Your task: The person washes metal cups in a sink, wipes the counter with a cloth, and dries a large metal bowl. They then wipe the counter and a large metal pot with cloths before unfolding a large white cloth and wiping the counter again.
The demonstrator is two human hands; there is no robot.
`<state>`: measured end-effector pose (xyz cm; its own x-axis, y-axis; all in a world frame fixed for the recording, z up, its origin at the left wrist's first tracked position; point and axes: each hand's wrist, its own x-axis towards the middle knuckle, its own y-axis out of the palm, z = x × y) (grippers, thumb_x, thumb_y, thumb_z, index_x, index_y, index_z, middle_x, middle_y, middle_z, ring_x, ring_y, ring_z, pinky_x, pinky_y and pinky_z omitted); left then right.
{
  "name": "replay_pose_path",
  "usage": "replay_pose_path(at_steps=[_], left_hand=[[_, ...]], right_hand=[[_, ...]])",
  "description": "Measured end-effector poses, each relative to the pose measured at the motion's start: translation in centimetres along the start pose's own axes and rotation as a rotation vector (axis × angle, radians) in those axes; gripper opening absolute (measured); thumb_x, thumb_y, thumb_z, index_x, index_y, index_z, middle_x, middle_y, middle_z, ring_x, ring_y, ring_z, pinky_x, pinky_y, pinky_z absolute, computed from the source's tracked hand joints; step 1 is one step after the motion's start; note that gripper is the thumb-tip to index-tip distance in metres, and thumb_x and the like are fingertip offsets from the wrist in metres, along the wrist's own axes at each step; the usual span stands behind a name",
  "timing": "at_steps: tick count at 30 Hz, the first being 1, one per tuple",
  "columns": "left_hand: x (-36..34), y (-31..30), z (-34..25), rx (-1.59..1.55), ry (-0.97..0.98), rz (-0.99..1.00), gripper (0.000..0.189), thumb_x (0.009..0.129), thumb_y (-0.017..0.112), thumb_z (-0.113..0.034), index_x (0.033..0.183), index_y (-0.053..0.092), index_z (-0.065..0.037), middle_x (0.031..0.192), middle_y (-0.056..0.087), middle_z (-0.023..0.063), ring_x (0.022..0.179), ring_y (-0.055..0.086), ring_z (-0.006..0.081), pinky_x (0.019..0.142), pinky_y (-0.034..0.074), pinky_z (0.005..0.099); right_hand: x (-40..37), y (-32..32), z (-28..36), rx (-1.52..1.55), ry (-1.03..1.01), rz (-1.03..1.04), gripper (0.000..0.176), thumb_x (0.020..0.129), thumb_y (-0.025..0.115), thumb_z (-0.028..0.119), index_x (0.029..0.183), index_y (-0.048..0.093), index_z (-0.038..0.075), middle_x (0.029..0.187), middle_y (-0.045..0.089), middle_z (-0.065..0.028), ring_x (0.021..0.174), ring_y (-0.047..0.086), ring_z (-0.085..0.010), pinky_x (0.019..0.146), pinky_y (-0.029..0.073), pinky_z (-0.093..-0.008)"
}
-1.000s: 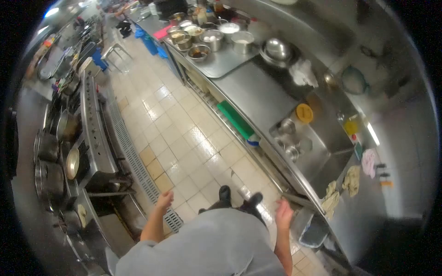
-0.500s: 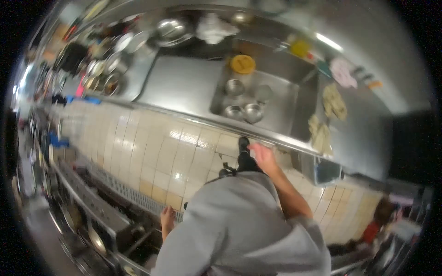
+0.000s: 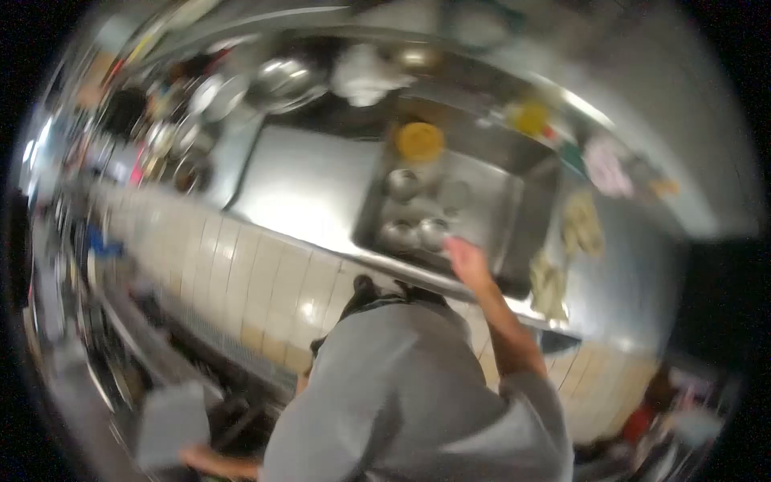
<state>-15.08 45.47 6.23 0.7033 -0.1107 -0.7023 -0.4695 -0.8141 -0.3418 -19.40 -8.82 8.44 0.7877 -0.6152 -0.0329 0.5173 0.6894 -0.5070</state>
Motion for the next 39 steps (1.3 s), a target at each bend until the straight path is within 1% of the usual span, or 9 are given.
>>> replay_pose_path(at_steps=[3,4,5,11,17,18,21,26,39], left_hand=[[3.4,-1.5,2.0,-0.238,-0.123,-0.147,0.027,0.094,0.061,-0.021,0.099,0.07,0.004,0.091,0.071,0.0101,0.084,0.064,0.0173,0.077,0.049,0.0309],[4.8,-3.2,1.8,0.006,-0.114,-0.133,0.03,0.091,0.066,-0.021,0.108,0.07,0.003,0.1,0.073,0.0136,0.091,0.067,0.0202,0.08,0.051,0.0329],[5.5,-3.4,0.5,-0.034,-0.056,-0.266,0.034,0.088,0.069,-0.023,0.111,0.07,0.002,0.099,0.073,0.0146,0.092,0.068,0.0223,0.083,0.052,0.0348],[10.6,-7.1,-3.7,-0.013,0.054,-0.271,0.042,0.091,0.067,-0.029,0.118,0.066,0.004,0.113,0.071,0.0194,0.106,0.068,0.0273,0.093,0.051,0.0353],[14.2,-7.4,3.2,-0.004,-0.021,-0.175,0.045,0.091,0.071,-0.031,0.118,0.066,0.004,0.108,0.072,0.0147,0.098,0.068,0.0222,0.086,0.052,0.032],[12.5,-7.6,1.2,0.024,-0.051,-0.222,0.046,0.088,0.069,-0.034,0.114,0.068,0.004,0.104,0.073,0.0206,0.1,0.069,0.0273,0.089,0.053,0.0364],[13.6,-7.2,7.2,-0.027,-0.141,-0.212,0.046,0.085,0.071,-0.034,0.113,0.069,0.002,0.103,0.073,0.0188,0.098,0.069,0.0266,0.088,0.053,0.0356],[11.6,-9.2,6.6,-0.084,-0.193,-0.246,0.043,0.086,0.072,-0.031,0.113,0.069,0.002,0.104,0.073,0.0175,0.098,0.068,0.0249,0.087,0.052,0.0356],[9.5,-11.4,5.8,-0.153,-0.232,-0.307,0.042,0.088,0.069,-0.028,0.116,0.068,0.003,0.114,0.07,0.02,0.105,0.067,0.0289,0.091,0.052,0.0391]], right_hand=[[-0.7,0.5,-0.5,-0.003,0.005,-0.068,0.031,0.102,0.05,0.022,0.098,0.07,-0.001,0.081,0.069,-0.01,0.066,0.06,-0.0135,0.064,0.049,-0.0296],[-1.1,1.1,-0.6,0.084,0.079,-0.088,0.03,0.102,0.052,0.022,0.096,0.07,-0.002,0.073,0.063,-0.0025,0.061,0.051,-0.0072,0.056,0.043,-0.0272],[-1.4,1.4,2.0,0.134,0.124,-0.081,0.032,0.102,0.052,0.022,0.093,0.07,-0.002,0.069,0.06,-0.0004,0.06,0.051,-0.0082,0.056,0.042,-0.0274],[-0.9,5.7,5.0,0.025,0.135,0.043,0.033,0.102,0.054,0.023,0.089,0.07,-0.002,0.07,0.062,-0.0041,0.058,0.052,-0.0094,0.059,0.043,-0.0273],[2.3,9.2,7.6,0.012,0.039,0.148,0.031,0.101,0.055,0.021,0.088,0.069,-0.003,0.07,0.063,-0.0056,0.06,0.055,-0.0109,0.059,0.045,-0.0295],[2.8,9.5,7.1,-0.025,-0.041,0.134,0.031,0.101,0.054,0.021,0.088,0.069,-0.003,0.071,0.064,-0.007,0.059,0.055,-0.0116,0.058,0.045,-0.0299],[3.4,10.6,8.6,-0.077,-0.193,0.134,0.032,0.102,0.052,0.02,0.088,0.069,-0.004,0.071,0.065,-0.0103,0.059,0.055,-0.0129,0.057,0.045,-0.0299],[2.3,12.9,8.8,-0.039,-0.013,0.174,0.034,0.102,0.053,0.023,0.087,0.07,-0.002,0.07,0.064,-0.0062,0.061,0.055,-0.0107,0.058,0.046,-0.0288],[4.1,17.3,11.2,0.03,-0.059,0.236,0.033,0.102,0.055,0.024,0.087,0.07,-0.001,0.069,0.062,-0.0025,0.059,0.052,-0.0084,0.056,0.044,-0.0256]])
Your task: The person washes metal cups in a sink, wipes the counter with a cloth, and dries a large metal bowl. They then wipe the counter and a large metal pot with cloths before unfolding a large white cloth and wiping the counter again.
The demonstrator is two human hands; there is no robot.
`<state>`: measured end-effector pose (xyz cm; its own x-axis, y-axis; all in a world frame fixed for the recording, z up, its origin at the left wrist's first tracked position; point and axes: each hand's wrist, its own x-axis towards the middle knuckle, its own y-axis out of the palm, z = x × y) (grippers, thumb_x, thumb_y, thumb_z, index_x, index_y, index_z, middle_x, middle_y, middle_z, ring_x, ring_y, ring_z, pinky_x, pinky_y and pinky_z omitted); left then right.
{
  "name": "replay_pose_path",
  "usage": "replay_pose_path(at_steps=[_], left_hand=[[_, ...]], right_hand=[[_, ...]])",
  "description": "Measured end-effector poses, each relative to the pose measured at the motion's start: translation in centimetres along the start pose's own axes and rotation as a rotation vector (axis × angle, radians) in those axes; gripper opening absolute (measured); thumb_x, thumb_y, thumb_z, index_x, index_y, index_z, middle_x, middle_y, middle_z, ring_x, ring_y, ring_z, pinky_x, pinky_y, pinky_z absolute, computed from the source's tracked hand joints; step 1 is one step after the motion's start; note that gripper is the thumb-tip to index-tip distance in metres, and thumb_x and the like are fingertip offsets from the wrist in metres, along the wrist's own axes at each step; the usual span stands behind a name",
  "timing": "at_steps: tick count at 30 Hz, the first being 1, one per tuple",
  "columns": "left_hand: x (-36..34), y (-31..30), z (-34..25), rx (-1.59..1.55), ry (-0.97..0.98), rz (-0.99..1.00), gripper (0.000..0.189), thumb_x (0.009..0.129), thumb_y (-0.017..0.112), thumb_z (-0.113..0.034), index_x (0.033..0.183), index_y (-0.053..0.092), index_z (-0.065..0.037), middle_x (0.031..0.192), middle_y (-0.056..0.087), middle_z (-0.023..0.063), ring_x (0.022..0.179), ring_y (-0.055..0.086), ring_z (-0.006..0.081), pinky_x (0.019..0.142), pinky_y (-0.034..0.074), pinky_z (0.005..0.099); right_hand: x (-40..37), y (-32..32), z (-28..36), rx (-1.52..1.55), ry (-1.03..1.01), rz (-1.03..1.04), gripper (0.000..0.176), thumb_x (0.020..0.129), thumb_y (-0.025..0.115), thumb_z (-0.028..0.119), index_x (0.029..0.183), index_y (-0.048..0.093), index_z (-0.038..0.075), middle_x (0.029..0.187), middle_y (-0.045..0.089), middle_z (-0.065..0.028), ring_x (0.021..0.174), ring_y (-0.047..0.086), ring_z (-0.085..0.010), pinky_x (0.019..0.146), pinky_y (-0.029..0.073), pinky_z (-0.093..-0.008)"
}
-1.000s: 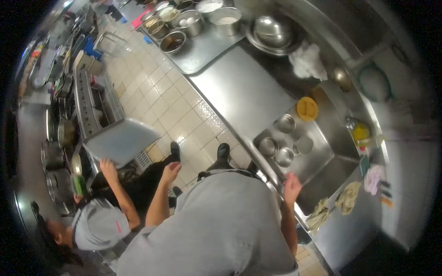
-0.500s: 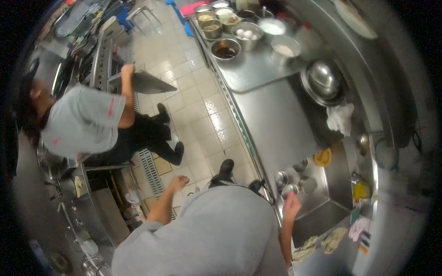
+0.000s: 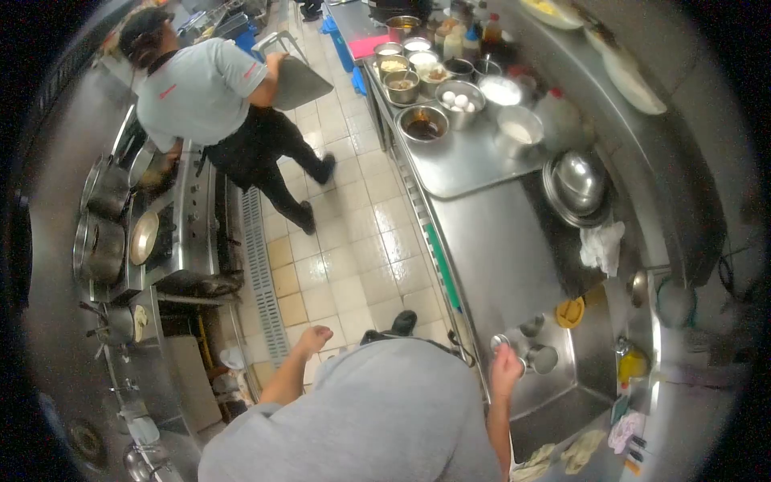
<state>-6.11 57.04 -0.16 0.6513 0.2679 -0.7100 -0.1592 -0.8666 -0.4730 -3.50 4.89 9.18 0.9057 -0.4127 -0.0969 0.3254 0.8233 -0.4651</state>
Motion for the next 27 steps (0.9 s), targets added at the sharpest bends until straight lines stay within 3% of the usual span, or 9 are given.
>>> replay_pose_path(at_steps=[7,9,10,11,12,13,19,24,27], left_hand=[[1.4,0.9,2.9,-0.045,0.032,0.003,0.038,0.089,0.068,-0.025,0.114,0.068,0.003,0.108,0.071,0.0169,0.101,0.067,0.0252,0.089,0.053,0.0363],[2.3,1.0,2.8,0.018,0.077,0.091,0.031,0.09,0.067,-0.022,0.109,0.069,0.002,0.096,0.07,0.011,0.091,0.064,0.0202,0.082,0.053,0.0332],[2.4,0.8,1.6,0.057,0.095,0.161,0.027,0.091,0.066,-0.021,0.107,0.068,0.001,0.088,0.068,0.0076,0.085,0.062,0.0174,0.077,0.053,0.0317],[3.2,0.6,0.8,0.092,0.115,0.223,0.027,0.091,0.066,-0.021,0.107,0.068,0.001,0.088,0.067,0.0074,0.085,0.062,0.0172,0.076,0.053,0.0315],[4.4,0.7,0.3,0.122,0.125,0.279,0.027,0.091,0.066,-0.021,0.107,0.068,0.001,0.088,0.067,0.0072,0.085,0.062,0.0169,0.075,0.052,0.0314],[5.3,0.7,-0.5,0.146,0.122,0.327,0.027,0.092,0.065,-0.021,0.106,0.068,0.001,0.087,0.066,0.007,0.084,0.061,0.0166,0.075,0.052,0.0312],[10.5,-0.2,-4.7,0.134,0.1,0.372,0.025,0.093,0.064,-0.021,0.106,0.067,0.0,0.085,0.064,0.0056,0.083,0.059,0.0148,0.07,0.051,0.0303],[16.8,-0.7,-5.9,-0.03,0.186,0.349,0.024,0.094,0.063,-0.021,0.106,0.067,-0.001,0.083,0.061,0.0045,0.081,0.057,0.0134,0.066,0.049,0.0295],[13.9,0.6,-10.3,0.06,0.201,0.423,0.024,0.095,0.061,-0.022,0.107,0.066,-0.002,0.084,0.061,0.0047,0.083,0.057,0.013,0.063,0.047,0.0291]], right_hand=[[-0.5,0.3,-1.2,-0.061,-0.089,-0.029,0.03,0.101,0.054,0.018,0.083,0.068,-0.001,0.067,0.061,-0.0061,0.062,0.052,-0.0115,0.057,0.044,-0.0302],[-0.9,-0.8,0.4,-0.111,-0.112,0.038,0.026,0.1,0.055,0.021,0.1,0.071,0.0,0.085,0.07,-0.0141,0.076,0.066,-0.0215,0.071,0.052,-0.0371],[-1.1,-2.0,3.0,-0.143,0.029,0.091,0.027,0.1,0.057,0.025,0.108,0.071,0.003,0.096,0.072,-0.0169,0.084,0.068,-0.0271,0.075,0.053,-0.0388],[-1.9,-2.8,3.0,-0.07,-0.012,0.037,0.03,0.1,0.058,0.03,0.108,0.072,0.005,0.091,0.071,-0.0175,0.076,0.067,-0.0282,0.071,0.052,-0.039],[-2.2,-3.4,1.7,-0.12,-0.073,-0.006,0.028,0.1,0.059,0.029,0.093,0.069,0.004,0.078,0.066,-0.0161,0.064,0.06,-0.0262,0.064,0.05,-0.0401],[-2.5,-4.9,2.3,-0.171,-0.089,-0.003,0.025,0.099,0.059,0.029,0.091,0.069,0.007,0.079,0.067,-0.0156,0.066,0.063,-0.032,0.063,0.05,-0.0423],[-9.1,-11.5,-4.4,-0.328,-0.045,-0.512,0.018,0.094,0.065,0.025,0.098,0.069,0.008,0.088,0.07,-0.0135,0.071,0.067,-0.031,0.064,0.054,-0.0399],[-17.6,-19.1,-9.0,-0.313,0.238,-0.799,0.016,0.09,0.066,0.015,0.104,0.067,0.007,0.098,0.066,-0.0141,0.081,0.065,-0.0314,0.074,0.053,-0.0395],[-22.4,-23.2,-11.5,-0.564,0.338,-0.885,0.031,0.087,0.069,0.017,0.115,0.063,0.004,0.116,0.061,-0.0197,0.105,0.06,-0.039,0.088,0.051,-0.0451]])
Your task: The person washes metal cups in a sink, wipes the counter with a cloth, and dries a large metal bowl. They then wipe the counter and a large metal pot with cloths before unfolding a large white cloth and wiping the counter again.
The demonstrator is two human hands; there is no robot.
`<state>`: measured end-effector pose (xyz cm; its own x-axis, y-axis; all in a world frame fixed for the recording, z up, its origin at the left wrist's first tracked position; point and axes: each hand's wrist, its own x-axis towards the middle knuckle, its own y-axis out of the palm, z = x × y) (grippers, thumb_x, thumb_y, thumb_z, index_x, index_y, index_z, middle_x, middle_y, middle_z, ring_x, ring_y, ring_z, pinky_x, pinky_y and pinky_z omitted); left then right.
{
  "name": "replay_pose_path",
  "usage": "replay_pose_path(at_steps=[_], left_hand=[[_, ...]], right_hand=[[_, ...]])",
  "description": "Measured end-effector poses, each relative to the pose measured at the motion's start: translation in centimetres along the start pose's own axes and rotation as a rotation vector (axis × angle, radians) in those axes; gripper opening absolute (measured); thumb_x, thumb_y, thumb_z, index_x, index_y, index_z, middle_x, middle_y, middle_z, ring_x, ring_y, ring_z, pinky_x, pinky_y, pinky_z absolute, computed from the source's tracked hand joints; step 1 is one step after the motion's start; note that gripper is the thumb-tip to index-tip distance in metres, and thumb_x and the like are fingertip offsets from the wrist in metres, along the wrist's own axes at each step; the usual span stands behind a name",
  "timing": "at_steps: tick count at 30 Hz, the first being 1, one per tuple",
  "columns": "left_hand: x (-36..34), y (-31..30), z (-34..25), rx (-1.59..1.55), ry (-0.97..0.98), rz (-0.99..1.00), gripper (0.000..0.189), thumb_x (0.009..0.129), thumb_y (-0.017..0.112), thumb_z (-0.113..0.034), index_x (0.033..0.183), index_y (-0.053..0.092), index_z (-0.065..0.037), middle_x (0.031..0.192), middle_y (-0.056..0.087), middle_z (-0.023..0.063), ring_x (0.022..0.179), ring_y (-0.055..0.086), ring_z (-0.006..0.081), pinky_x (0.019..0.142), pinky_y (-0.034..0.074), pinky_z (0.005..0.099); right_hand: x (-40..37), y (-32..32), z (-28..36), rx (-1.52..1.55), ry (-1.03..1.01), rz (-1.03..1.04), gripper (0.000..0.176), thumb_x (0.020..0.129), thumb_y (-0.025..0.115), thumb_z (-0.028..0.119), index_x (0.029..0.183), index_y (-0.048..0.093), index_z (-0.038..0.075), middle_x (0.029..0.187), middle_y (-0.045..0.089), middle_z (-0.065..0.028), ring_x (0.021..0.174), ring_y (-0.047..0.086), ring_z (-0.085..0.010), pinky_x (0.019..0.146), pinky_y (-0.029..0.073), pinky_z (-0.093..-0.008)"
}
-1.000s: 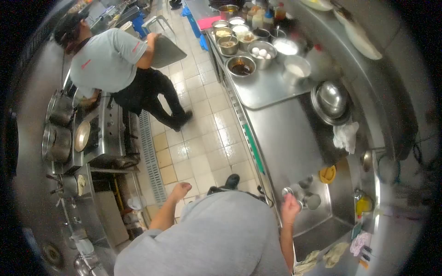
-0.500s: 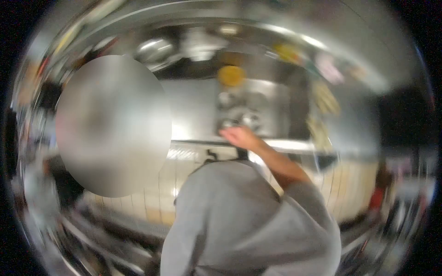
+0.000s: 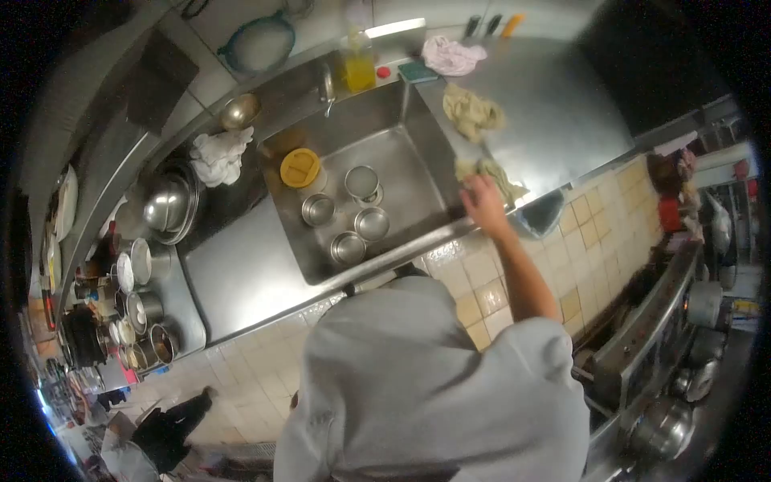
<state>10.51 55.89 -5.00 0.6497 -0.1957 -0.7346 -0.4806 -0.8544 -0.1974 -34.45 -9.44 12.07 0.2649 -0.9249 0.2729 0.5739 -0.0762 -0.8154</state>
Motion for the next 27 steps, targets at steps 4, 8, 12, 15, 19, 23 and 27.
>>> replay_pose_path(at_steps=[4,8,12,15,19,23,27], left_hand=[[-4.3,7.7,-8.4,0.246,-0.036,0.088,0.027,0.097,0.059,-0.026,0.108,0.066,-0.002,0.088,0.062,0.0069,0.086,0.058,0.0152,0.062,0.047,0.0315],[-1.7,13.1,-7.3,0.627,0.134,0.104,0.034,0.097,0.058,-0.031,0.106,0.068,0.0,0.094,0.068,0.0125,0.089,0.063,0.0238,0.068,0.049,0.0398],[-6.1,18.3,-8.1,0.798,0.269,0.096,0.04,0.095,0.054,-0.034,0.108,0.068,0.002,0.11,0.067,0.0257,0.106,0.064,0.0386,0.091,0.05,0.0454],[-6.8,19.6,-8.0,0.655,0.225,0.01,0.045,0.093,0.061,-0.037,0.117,0.067,0.001,0.117,0.068,0.0227,0.109,0.065,0.0365,0.095,0.05,0.0424],[-10.8,20.2,-10.9,0.447,0.212,-0.178,0.042,0.093,0.062,-0.033,0.121,0.066,-0.001,0.118,0.068,0.0208,0.108,0.065,0.0358,0.095,0.051,0.0419],[-16.7,20.1,-12.2,0.387,0.229,-0.259,0.041,0.094,0.061,-0.033,0.122,0.065,-0.003,0.117,0.068,0.0203,0.107,0.066,0.0357,0.094,0.051,0.0421],[-24.8,19.1,-14.4,0.302,0.271,-0.378,0.039,0.093,0.063,-0.03,0.122,0.065,-0.003,0.117,0.068,0.0197,0.107,0.065,0.0359,0.094,0.051,0.0412]], right_hand=[[-0.7,-2.4,-6.3,-0.101,0.122,-0.002,0.049,0.083,0.073,0.018,0.126,0.056,0.004,0.129,0.053,-0.0252,0.116,0.053,-0.0448,0.098,0.047,-0.0475],[-2.1,-2.4,-10.8,-0.111,0.251,0.153,0.056,0.084,0.074,0.02,0.131,0.05,0.001,0.129,0.053,-0.026,0.12,0.049,-0.0451,0.101,0.044,-0.0486],[-0.6,-0.8,-15.6,0.479,0.316,0.256,0.032,0.095,0.062,0.017,0.119,0.057,-0.003,0.099,0.063,-0.0117,0.088,0.06,-0.016,0.075,0.051,-0.032],[2.5,0.8,-14.4,0.466,0.066,0.245,0.03,0.097,0.058,0.018,0.113,0.062,-0.007,0.098,0.066,-0.0116,0.088,0.061,-0.0173,0.079,0.05,-0.0319],[6.5,1.8,-7.2,0.467,0.043,0.339,0.036,0.099,0.058,0.018,0.129,0.057,-0.002,0.129,0.06,-0.0137,0.117,0.056,-0.0226,0.102,0.043,-0.0355],[9.0,5.2,2.8,0.928,0.147,0.586,0.026,0.097,0.061,0.013,0.119,0.06,0.001,0.118,0.062,-0.0097,0.109,0.057,-0.02,0.097,0.044,-0.034],[10.8,10.0,12.8,0.983,0.042,0.912,0.015,0.093,0.064,0.007,0.107,0.063,0.002,0.103,0.065,-0.0053,0.092,0.061,-0.0147,0.082,0.05,-0.0289]])
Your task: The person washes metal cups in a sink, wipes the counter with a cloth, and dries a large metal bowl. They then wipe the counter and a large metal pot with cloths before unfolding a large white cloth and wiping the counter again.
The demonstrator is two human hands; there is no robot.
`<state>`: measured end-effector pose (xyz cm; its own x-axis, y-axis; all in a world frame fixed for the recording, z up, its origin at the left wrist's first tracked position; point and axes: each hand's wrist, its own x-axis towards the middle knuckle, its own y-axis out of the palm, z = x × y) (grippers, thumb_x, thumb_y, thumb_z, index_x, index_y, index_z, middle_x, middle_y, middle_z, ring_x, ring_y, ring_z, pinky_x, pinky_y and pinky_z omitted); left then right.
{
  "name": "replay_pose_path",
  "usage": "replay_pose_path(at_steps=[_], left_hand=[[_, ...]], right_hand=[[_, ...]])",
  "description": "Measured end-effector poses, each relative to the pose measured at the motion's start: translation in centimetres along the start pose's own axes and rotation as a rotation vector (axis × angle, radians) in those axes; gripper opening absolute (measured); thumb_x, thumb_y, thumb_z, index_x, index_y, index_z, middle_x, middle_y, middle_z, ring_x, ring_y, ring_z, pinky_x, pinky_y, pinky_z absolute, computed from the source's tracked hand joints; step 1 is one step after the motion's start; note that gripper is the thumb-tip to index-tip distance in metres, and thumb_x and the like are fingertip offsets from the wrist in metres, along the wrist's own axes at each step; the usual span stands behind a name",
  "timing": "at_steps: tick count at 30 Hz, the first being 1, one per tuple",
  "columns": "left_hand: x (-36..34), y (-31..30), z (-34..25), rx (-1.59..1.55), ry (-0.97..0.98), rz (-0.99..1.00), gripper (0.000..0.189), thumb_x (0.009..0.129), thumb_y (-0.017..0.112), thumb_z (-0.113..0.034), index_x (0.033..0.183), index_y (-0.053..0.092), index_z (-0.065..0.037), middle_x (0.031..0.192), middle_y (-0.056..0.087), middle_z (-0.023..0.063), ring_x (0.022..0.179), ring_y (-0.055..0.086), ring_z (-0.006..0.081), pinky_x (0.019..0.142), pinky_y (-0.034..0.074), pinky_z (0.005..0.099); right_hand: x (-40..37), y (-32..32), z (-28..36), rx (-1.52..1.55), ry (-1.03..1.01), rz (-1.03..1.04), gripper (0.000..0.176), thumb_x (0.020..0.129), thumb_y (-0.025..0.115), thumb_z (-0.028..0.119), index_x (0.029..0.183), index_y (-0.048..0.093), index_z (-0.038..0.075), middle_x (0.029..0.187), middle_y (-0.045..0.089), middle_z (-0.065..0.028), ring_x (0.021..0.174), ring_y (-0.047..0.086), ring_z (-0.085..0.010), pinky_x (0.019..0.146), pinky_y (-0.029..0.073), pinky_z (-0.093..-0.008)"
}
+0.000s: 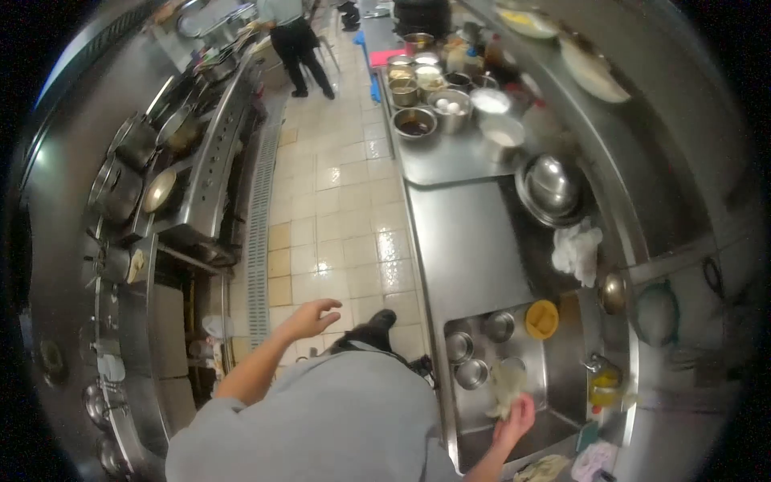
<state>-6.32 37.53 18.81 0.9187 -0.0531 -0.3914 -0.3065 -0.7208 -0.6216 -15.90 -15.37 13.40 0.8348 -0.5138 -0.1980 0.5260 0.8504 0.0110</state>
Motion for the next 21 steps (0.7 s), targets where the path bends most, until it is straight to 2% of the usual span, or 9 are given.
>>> replay_pose_path(at_steps=[2,4,8,10,11,12,15,19,21], left_hand=[[-2.4,-2.5,0.0,-0.008,-0.092,-0.041,0.039,0.093,0.064,-0.029,0.122,0.065,-0.003,0.117,0.068,0.0194,0.107,0.065,0.0359,0.094,0.051,0.0408],[-3.9,-3.9,1.5,-0.019,0.023,-0.209,0.036,0.093,0.067,-0.025,0.122,0.064,-0.004,0.116,0.068,0.016,0.094,0.067,0.0302,0.081,0.054,0.0369],[-2.3,-8.2,5.8,-0.03,0.155,-0.407,0.042,0.089,0.071,-0.024,0.125,0.062,-0.005,0.123,0.065,0.0173,0.104,0.064,0.0317,0.086,0.052,0.0379],[-0.4,-10.8,7.5,-0.021,0.201,-0.441,0.051,0.085,0.073,-0.024,0.13,0.057,-0.005,0.132,0.059,0.0188,0.124,0.054,0.0368,0.109,0.037,0.0523],[1.2,-11.6,9.9,0.068,0.227,-0.474,0.07,0.081,0.079,-0.03,0.139,0.049,-0.006,0.138,0.052,0.0256,0.128,0.049,0.0429,0.111,0.033,0.0532],[2.2,-13.1,10.9,0.067,0.239,-0.451,0.07,0.081,0.079,-0.03,0.139,0.049,-0.006,0.138,0.052,0.0256,0.128,0.049,0.0429,0.111,0.033,0.0532],[6.5,-18.0,13.4,-0.028,0.254,-0.46,0.09,0.077,0.081,-0.035,0.151,0.036,-0.011,0.148,0.038,0.031,0.141,0.033,0.0449,0.116,0.018,0.0615],[10.3,-23.8,17.7,0.127,0.256,-0.401,0.076,0.079,0.075,-0.032,0.145,0.044,-0.008,0.144,0.044,0.0286,0.14,0.033,0.0456,0.117,0.016,0.062],[13.3,-25.2,21.2,0.305,0.172,-0.401,0.056,0.088,0.066,-0.029,0.137,0.054,-0.005,0.141,0.051,0.0232,0.14,0.038,0.039,0.116,0.022,0.0578]], right_hand=[[3.3,4.6,0.4,0.017,0.121,0.197,0.016,0.09,0.064,0.004,0.106,0.064,0.002,0.099,0.066,-0.0035,0.087,0.061,-0.0129,0.079,0.05,-0.0273],[4.8,10.9,1.3,0.068,0.13,0.316,0.016,0.089,0.065,0.003,0.105,0.064,0.002,0.098,0.066,-0.003,0.086,0.061,-0.0123,0.079,0.05,-0.0267],[5.4,25.2,3.7,0.109,0.021,0.642,0.014,0.086,0.067,0.003,0.1,0.066,0.001,0.095,0.066,-0.0025,0.085,0.061,-0.0113,0.078,0.049,-0.0254],[3.7,33.7,4.7,0.116,0.01,0.674,0.013,0.085,0.067,0.004,0.097,0.067,0.0,0.093,0.066,-0.0023,0.084,0.06,-0.0108,0.077,0.048,-0.0255],[2.8,37.8,5.4,0.077,-0.032,0.79,0.012,0.084,0.066,0.003,0.096,0.065,0.0,0.092,0.065,-0.0023,0.084,0.06,-0.0109,0.077,0.048,-0.0254],[1.4,41.9,6.0,0.04,-0.073,0.891,0.011,0.083,0.065,0.002,0.095,0.064,0.001,0.092,0.064,-0.0023,0.083,0.059,-0.011,0.077,0.047,-0.0253],[-2.5,53.9,8.0,0.071,-0.035,1.028,0.011,0.082,0.063,0.001,0.093,0.063,0.0,0.092,0.062,-0.0019,0.084,0.057,-0.0105,0.076,0.046,-0.0243],[-5.7,63.9,10.3,0.015,0.066,1.195,0.012,0.085,0.064,0.0,0.097,0.064,-0.001,0.094,0.063,-0.0024,0.085,0.057,-0.0096,0.077,0.046,-0.024],[-6.0,67.1,10.4,0.017,0.112,1.239,0.013,0.089,0.067,0.003,0.101,0.065,-0.001,0.096,0.064,-0.0019,0.085,0.058,-0.008,0.077,0.047,-0.0228]])
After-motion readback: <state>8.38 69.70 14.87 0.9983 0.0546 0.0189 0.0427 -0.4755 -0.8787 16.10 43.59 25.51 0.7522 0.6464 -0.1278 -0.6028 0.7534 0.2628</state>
